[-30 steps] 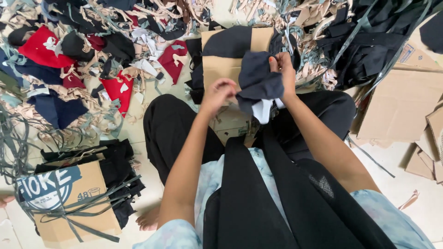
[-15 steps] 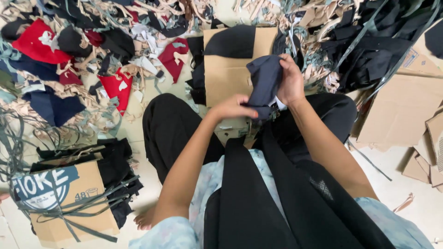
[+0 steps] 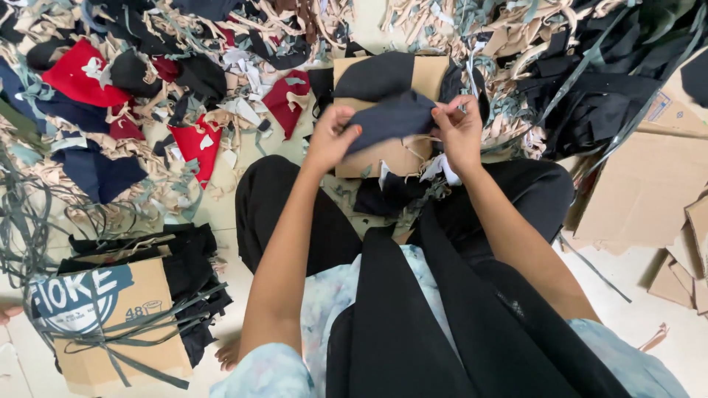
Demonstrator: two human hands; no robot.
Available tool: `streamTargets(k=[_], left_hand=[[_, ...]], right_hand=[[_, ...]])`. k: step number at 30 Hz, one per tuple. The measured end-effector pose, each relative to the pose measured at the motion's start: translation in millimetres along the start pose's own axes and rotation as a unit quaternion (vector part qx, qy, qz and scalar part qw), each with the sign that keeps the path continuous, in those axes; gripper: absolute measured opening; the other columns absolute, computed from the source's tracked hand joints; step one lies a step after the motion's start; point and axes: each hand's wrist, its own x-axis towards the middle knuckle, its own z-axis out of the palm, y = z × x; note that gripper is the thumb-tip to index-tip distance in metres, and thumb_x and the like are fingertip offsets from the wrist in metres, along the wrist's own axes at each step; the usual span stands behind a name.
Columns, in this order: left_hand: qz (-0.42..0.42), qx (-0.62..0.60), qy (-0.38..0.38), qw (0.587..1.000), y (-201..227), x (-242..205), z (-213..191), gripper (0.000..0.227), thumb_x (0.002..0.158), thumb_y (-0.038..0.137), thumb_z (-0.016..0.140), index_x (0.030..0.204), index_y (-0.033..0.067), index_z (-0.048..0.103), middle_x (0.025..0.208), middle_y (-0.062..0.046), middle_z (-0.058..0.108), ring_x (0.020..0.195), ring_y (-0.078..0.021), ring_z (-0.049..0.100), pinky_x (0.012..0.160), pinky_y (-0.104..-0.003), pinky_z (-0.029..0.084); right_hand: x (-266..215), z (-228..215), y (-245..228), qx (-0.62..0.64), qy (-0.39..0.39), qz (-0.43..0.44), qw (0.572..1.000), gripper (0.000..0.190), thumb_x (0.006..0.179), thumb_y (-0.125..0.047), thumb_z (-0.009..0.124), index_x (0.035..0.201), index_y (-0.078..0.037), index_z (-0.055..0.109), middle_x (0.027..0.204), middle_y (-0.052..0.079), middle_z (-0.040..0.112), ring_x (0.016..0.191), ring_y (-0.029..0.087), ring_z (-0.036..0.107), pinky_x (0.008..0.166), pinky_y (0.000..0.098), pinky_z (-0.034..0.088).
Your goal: Sorting through a pile of fabric scraps to select and stack specific pieces onto a cardboard base.
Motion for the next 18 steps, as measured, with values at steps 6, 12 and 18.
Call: streamTargets(k=[6,12,18], left_hand=[[-0.033,0.130,0.072,0.988,18.9,30.8,-5.8,0.026,0.088,0.017,0.079,0.108,0.0187,0.062,0.095,-0.001,0.076,0.084,-0.0149,0.073,0.077,-0.030,0.058],[-0.087,0.231,-0.010,0.969,17.6,26.3,-26.6,0.060,0.062,0.028,0.095,0.109,0.0225,0.058,0.091,0.006,0.071,0.091,-0.0161,0.071,0.084,-0.035,0.057],[0.048,0.395,0.118,0.910,48.0,8.2,-22.1,0.041,0.078,0.005,0.077,0.113,0.0111,0.056,0.112,-0.016,0.062,0.103,-0.0408,0.067,0.080,-0.049,0.061]], right_hand=[[-0.9,-4.7,28.1,-0.291,0.022,-0.183,0.939,0.024,0.099,-0.001,0.067,0.117,-0.013,0.078,0.119,0.007,0.073,0.112,0.029,0.070,0.095,0.0420,0.057],[-9.8,-2.6,34.4,-0.389,0.000,-0.177,0.904,0.047,0.097,-0.010,0.073,0.143,-0.012,0.064,0.138,0.015,0.062,0.101,0.034,0.071,0.087,0.0443,0.062],[-12.8,13.4,28.0,-0.541,0.054,-0.400,0.738,0.073,0.079,-0.013,0.088,0.147,-0.011,0.061,0.152,0.022,0.042,0.132,0.045,0.051,0.106,0.0552,0.044]])
